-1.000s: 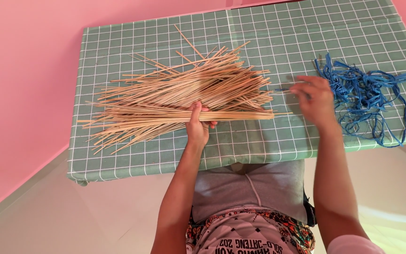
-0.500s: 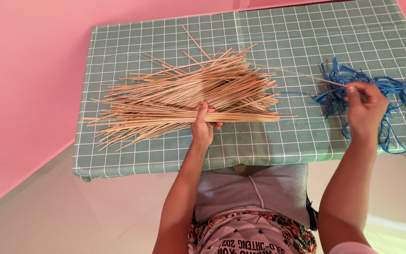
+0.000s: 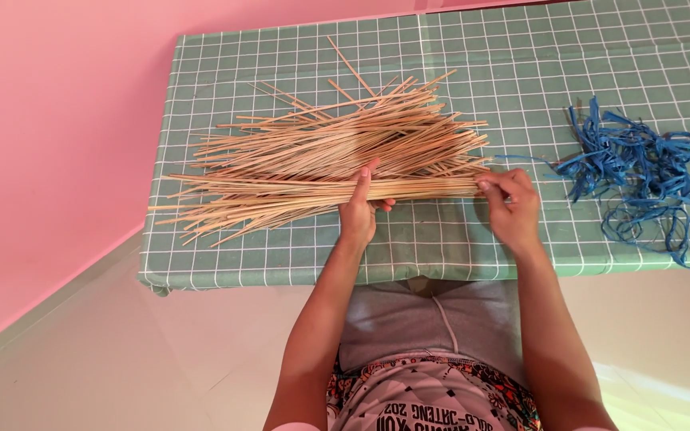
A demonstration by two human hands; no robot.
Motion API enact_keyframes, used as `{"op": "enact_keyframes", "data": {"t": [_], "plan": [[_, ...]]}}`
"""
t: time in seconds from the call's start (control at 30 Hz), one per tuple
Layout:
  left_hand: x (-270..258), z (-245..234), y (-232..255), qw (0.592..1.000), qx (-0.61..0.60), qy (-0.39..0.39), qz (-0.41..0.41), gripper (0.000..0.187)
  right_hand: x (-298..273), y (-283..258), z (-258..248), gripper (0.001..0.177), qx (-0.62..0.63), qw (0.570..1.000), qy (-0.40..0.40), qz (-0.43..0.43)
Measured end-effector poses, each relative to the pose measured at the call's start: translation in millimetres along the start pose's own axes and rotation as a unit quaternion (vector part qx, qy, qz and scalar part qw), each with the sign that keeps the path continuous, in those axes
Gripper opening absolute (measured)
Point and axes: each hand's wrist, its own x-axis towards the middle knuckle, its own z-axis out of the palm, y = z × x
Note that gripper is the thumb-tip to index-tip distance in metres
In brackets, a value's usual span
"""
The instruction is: The person organizes a bundle of thin wooden sticks on a table and then uses a piece of blue plastic ribbon to tie them together tightly.
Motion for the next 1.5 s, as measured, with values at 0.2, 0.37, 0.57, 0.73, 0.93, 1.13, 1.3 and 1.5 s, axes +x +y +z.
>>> {"op": "enact_keyframes", "data": {"t": [0.2, 0.37, 0.57, 0.73, 0.93, 1.13, 1.3, 1.5], "plan": [[2, -5, -6, 1.0, 0.006, -0.009, 0.006, 0.046, 11, 7, 0, 0.013, 0.006, 0.997, 0.072, 0.019], [-5, 4, 1, 0.999, 0.022, -0.007, 0.023, 0.042, 11, 11, 0, 0.015, -0.013, 1.0, 0.015, -0.001], [4, -6, -12, 1.0, -0.008, 0.014, 0.015, 0.036, 11, 13, 7, 0.016, -0.005, 1.0, -0.02, -0.006], [6, -8, -15, 0.999, -0.024, 0.028, 0.009, 0.035, 1, -16, 15, 0.052, 0.043, 0.995, 0.073, 0.059], [4, -3, -11, 0.999, -0.028, 0.042, 0.013, 0.032, -31, 13, 31, 0.083, 0.136, 0.966, 0.209, 0.066], [9, -11, -24, 0.998, -0.045, 0.05, 0.015, 0.026, -32, 1, 29, 0.052, 0.178, 0.954, 0.241, 0.036], [11, -13, -26, 0.997, -0.041, 0.062, 0.001, 0.03, -35, 16, 29, 0.094, 0.186, 0.949, 0.256, 0.011], [6, -7, -19, 0.997, -0.044, 0.07, -0.002, 0.028, -31, 2, 30, 0.056, 0.185, 0.957, 0.222, 0.037]]}}
